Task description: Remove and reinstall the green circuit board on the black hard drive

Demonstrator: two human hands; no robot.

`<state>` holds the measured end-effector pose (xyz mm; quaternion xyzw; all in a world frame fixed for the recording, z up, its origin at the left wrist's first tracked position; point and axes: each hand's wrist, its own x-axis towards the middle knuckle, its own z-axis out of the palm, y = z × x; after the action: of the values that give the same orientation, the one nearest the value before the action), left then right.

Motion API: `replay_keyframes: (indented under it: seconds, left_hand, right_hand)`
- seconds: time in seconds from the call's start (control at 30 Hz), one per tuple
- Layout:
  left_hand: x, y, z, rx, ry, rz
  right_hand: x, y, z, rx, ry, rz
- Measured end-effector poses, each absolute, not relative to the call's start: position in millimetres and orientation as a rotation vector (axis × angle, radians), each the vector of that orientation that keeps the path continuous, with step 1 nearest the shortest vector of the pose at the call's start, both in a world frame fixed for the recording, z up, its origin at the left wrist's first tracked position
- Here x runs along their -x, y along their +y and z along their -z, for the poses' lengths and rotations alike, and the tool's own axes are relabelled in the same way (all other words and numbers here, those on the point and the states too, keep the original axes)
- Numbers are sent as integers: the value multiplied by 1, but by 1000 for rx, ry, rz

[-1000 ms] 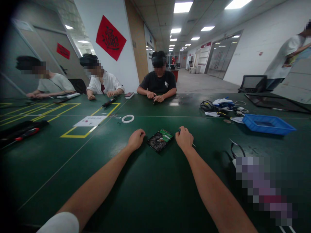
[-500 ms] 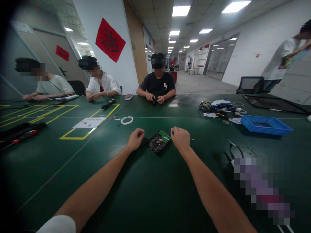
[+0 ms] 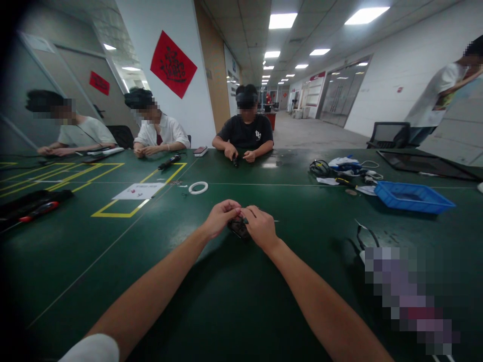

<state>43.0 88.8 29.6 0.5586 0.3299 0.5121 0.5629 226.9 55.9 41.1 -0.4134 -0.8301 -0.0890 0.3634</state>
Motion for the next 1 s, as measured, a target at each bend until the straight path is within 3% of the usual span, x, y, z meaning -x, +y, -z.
replay_keyframes:
  seconds: [1.0]
  left_hand:
    - [-41,85,-42,-1385,903,-1149]
  right_hand:
    - [-237,69,-58,1021,-2219,-73]
